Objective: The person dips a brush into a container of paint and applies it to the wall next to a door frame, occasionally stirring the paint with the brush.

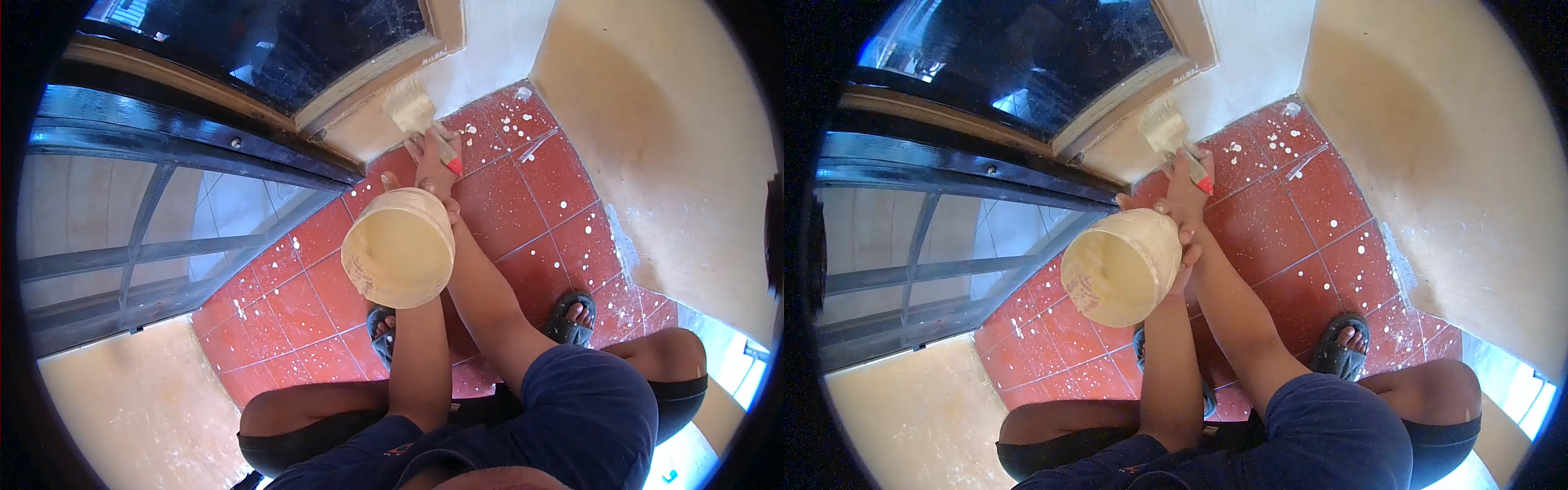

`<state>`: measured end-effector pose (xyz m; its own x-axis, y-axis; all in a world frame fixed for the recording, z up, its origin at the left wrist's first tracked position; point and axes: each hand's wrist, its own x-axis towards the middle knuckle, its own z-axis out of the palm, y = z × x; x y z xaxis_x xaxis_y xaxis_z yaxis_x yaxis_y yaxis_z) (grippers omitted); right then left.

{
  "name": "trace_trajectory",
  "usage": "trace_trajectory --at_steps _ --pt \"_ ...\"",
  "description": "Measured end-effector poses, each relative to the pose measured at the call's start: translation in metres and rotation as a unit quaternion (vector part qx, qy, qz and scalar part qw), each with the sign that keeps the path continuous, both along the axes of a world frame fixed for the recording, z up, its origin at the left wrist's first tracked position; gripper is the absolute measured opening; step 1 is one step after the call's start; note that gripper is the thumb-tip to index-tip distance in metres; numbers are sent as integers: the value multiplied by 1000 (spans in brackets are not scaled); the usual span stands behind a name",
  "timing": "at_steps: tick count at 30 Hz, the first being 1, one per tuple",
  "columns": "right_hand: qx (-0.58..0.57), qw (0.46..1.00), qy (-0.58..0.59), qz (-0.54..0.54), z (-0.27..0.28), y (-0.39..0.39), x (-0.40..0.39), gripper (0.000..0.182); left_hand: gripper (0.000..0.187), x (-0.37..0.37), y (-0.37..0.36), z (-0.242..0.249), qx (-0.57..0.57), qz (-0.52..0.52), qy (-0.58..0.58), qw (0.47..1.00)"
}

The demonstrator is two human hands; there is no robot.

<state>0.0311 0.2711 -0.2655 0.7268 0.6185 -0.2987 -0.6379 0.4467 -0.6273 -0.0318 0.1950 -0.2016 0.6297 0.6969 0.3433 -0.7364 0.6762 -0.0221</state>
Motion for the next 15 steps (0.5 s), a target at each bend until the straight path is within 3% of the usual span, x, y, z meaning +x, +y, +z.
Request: trace_trajectory --at_steps 3,5,8,11,15 --pt "-7 1000 8 12 -15 -5 0 25 43 -4 10 -7 60 14 29 998" --pt "-19 999 24 19 -7 -8 -4 24 44 -4 5 -1 36 19 75 996" --pt "108 993 -30 -43 16 -13 -6 23 44 -4 -6 9 -8 38 87 995" --pt "15 1000 -20 12 -2 2 -3 31 46 -7 4 -26 35 22 30 999" --pt "-37 999 20 21 -39 -5 -10 20 48 -3 4 -8 28 25 38 999"
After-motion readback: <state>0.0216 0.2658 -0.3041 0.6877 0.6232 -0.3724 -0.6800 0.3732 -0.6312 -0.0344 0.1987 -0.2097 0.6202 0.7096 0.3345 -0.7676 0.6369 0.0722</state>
